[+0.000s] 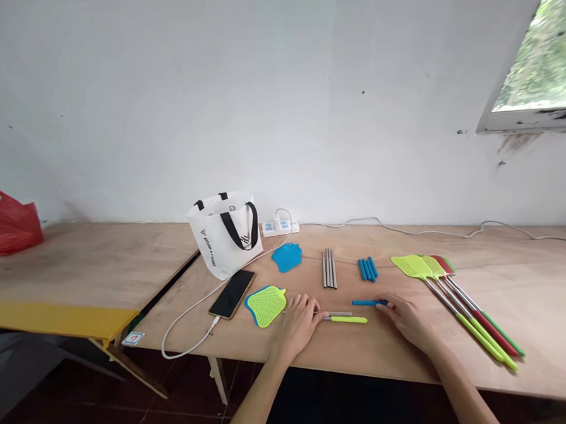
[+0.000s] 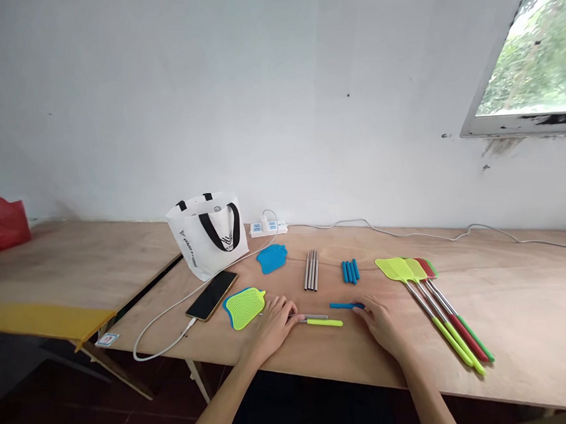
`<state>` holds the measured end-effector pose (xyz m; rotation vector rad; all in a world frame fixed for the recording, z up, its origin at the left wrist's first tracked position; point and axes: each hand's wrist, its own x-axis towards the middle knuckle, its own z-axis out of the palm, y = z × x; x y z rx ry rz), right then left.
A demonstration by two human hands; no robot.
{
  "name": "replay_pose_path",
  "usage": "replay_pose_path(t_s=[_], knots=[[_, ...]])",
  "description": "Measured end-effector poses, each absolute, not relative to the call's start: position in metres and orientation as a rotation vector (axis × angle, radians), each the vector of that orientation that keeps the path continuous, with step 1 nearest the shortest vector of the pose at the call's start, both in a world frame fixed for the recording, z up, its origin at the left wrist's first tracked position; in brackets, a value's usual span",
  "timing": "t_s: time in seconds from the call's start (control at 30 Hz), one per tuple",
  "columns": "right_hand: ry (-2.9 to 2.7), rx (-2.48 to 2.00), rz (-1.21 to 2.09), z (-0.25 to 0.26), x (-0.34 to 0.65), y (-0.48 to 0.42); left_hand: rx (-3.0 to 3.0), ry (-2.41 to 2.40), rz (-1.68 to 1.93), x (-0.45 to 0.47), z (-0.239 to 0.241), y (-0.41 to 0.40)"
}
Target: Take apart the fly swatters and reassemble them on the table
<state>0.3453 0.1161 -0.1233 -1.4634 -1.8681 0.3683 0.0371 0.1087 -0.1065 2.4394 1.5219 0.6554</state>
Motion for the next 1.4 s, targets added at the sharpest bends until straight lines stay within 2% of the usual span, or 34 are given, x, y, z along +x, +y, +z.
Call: replay_pose_path(t_s=[0.33,0.83,1.0,1.13,1.27,1.4], knots=[[-1.966,-1.348,0.459,-0.119,0.344,0.108,2.429,1.532,0.661,0.039,-0.104,0.108],[-2.184,-1.176,0.288,-0.129,0.304,0.108,2.308,1.380,0.775,0.037,-0.107,0.110],[-2.156,-1.251,0.191,-0.134,0.299,0.110,2.314,1.463,0.819,0.040,-0.109,0.110],[-2.124,-1.293,0.149,-0.135,0.301,0.110,2.306,1.542,0.862,0.032,-0.093,0.111],[-2.193,-1.254,0.143,-0.129,0.295,0.104,2.258,1.773,0.702,-0.005,-0.069,0.111],[-2.297,-1.198,0.104,-0.121,0.279,0.095,2.135,2.130,0.326,-0.047,-0.059,0.109]])
